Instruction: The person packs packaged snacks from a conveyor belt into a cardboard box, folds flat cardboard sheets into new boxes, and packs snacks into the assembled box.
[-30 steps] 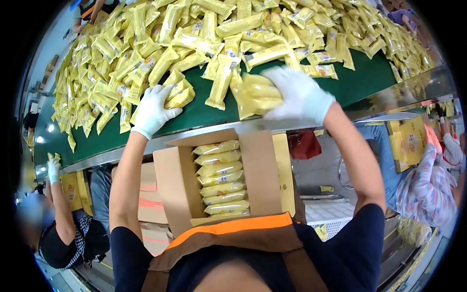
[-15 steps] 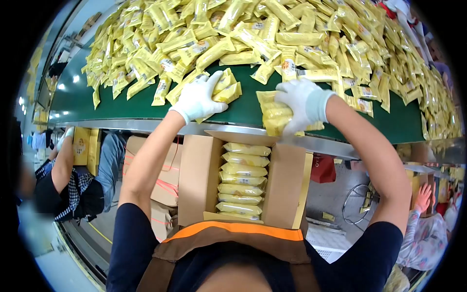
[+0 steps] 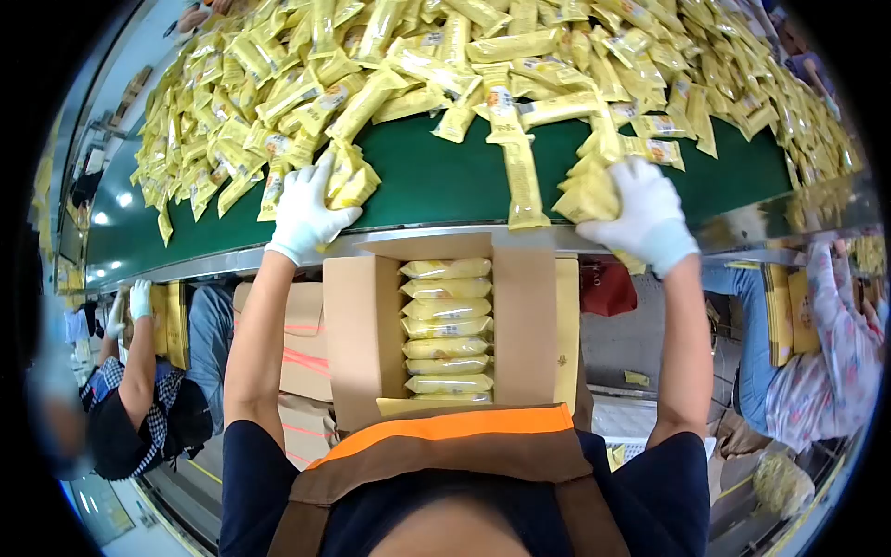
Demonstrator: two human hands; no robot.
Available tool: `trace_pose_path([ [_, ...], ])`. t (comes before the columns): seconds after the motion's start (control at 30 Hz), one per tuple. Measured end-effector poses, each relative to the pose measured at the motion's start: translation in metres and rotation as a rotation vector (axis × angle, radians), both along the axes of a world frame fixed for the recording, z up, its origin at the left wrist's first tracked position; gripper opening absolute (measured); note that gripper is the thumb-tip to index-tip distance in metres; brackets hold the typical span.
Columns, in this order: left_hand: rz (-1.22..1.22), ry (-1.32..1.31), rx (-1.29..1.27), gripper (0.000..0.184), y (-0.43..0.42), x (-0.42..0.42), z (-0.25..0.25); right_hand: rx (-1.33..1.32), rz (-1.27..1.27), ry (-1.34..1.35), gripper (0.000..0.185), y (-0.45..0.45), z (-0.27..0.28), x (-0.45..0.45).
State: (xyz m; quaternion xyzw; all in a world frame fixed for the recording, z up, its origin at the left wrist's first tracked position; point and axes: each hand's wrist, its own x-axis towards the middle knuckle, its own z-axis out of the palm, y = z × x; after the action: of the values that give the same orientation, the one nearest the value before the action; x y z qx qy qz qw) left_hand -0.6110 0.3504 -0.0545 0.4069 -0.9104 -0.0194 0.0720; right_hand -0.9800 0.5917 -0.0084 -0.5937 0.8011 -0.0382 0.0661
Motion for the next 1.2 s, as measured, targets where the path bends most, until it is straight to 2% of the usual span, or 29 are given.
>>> trace_pose_path([
  [0.03,0.023,0.014,0.003,0.094,-0.002,-0.003,0.001,0.116,-0.041,0.054,0.080,0.004,-0.013,0.000],
  [0.07,0.026,0.019,-0.011,0.099,-0.007,-0.001,-0.006,-0.125,-0.033,0.097,0.078,0.009,-0.044,0.001],
  [0.17,0.136,-0.073,0.045,0.106,-0.013,-0.007,0.001,-0.229,0.008,0.132,0.082,0.015,-0.051,0.002],
  [0.2,0.179,-0.168,0.167,0.112,-0.018,-0.009,0.008,-0.153,0.005,0.075,0.093,0.017,-0.048,0.002],
  [0.3,0.222,-0.335,0.294,0.114,-0.014,-0.021,0.028,-0.063,0.089,0.129,0.102,0.025,-0.035,0.008],
  [0.33,0.210,-0.359,0.218,0.114,-0.010,-0.021,0.023,-0.043,0.113,0.109,0.103,0.026,-0.034,0.006],
  [0.43,0.154,-0.175,0.160,0.113,-0.009,-0.006,0.004,0.098,0.126,0.010,0.106,0.022,-0.023,-0.003],
  [0.5,0.154,-0.106,0.304,0.111,-0.004,-0.001,0.018,0.077,0.078,-0.195,0.107,0.015,-0.027,-0.023],
  [0.53,0.133,0.042,0.227,0.111,-0.011,0.017,0.002,-0.125,0.096,-0.320,0.107,0.016,-0.031,-0.030],
  [0.57,0.119,0.187,0.147,0.110,-0.018,0.036,-0.013,-0.084,-0.052,-0.672,0.101,0.014,0.002,-0.018],
  [0.6,0.146,0.656,0.496,0.098,-0.006,0.038,0.000,-0.143,0.038,-0.926,0.096,0.016,0.025,0.004],
  [0.63,0.155,0.837,0.710,0.079,-0.010,0.051,0.009,-0.177,0.125,-1.216,0.093,0.018,0.048,0.026],
  [0.67,0.219,1.145,0.960,0.073,0.003,0.059,0.025,-0.174,0.206,-1.492,0.089,0.020,0.071,0.048],
  [0.7,0.282,1.453,1.199,0.068,0.020,0.063,0.045,-0.061,0.423,-1.134,0.081,0.014,0.082,0.073],
  [0.73,0.129,1.684,1.280,0.071,0.034,0.057,0.059,-0.019,0.656,-0.687,0.074,0.008,0.093,0.098],
  [0.77,-0.018,1.714,1.327,0.075,0.043,0.053,0.068,-0.041,0.859,-0.337,0.067,0.001,0.103,0.123],
  [0.8,-0.101,1.767,1.480,0.078,0.053,0.047,0.075,-0.180,0.943,-0.243,0.066,0.002,0.081,0.145],
  [0.87,-0.219,1.858,1.733,0.083,0.075,0.031,0.084,0.203,0.981,-0.111,0.069,-0.016,0.063,0.184],
  [0.93,-0.267,1.943,1.927,0.087,0.098,0.019,0.091,0.634,0.891,-0.220,0.083,-0.041,0.063,0.204],
  [0.97,-0.260,1.839,1.852,0.092,0.106,0.020,0.092,0.703,0.780,-0.397,0.090,-0.040,0.050,0.205],
  [1.03,-0.317,1.817,1.927,0.092,0.129,0.017,0.095,0.533,0.682,-0.433,0.093,-0.015,0.020,0.208],
  [1.1,-0.178,1.488,1.749,0.088,0.139,0.025,0.081,0.390,0.762,-0.099,0.093,0.019,-0.018,0.223],
  [1.13,-0.206,1.066,1.565,0.090,0.144,0.013,0.092,0.356,0.801,0.010,0.084,0.032,-0.015,0.227],
  [1.17,-0.288,0.660,1.345,0.094,0.149,0.001,0.103,0.316,0.779,-0.004,0.069,0.040,-0.014,0.230],
  [1.2,-0.602,0.403,0.741,0.098,0.147,-0.010,0.089,0.396,0.759,-0.112,0.060,0.042,-0.013,0.229],
])
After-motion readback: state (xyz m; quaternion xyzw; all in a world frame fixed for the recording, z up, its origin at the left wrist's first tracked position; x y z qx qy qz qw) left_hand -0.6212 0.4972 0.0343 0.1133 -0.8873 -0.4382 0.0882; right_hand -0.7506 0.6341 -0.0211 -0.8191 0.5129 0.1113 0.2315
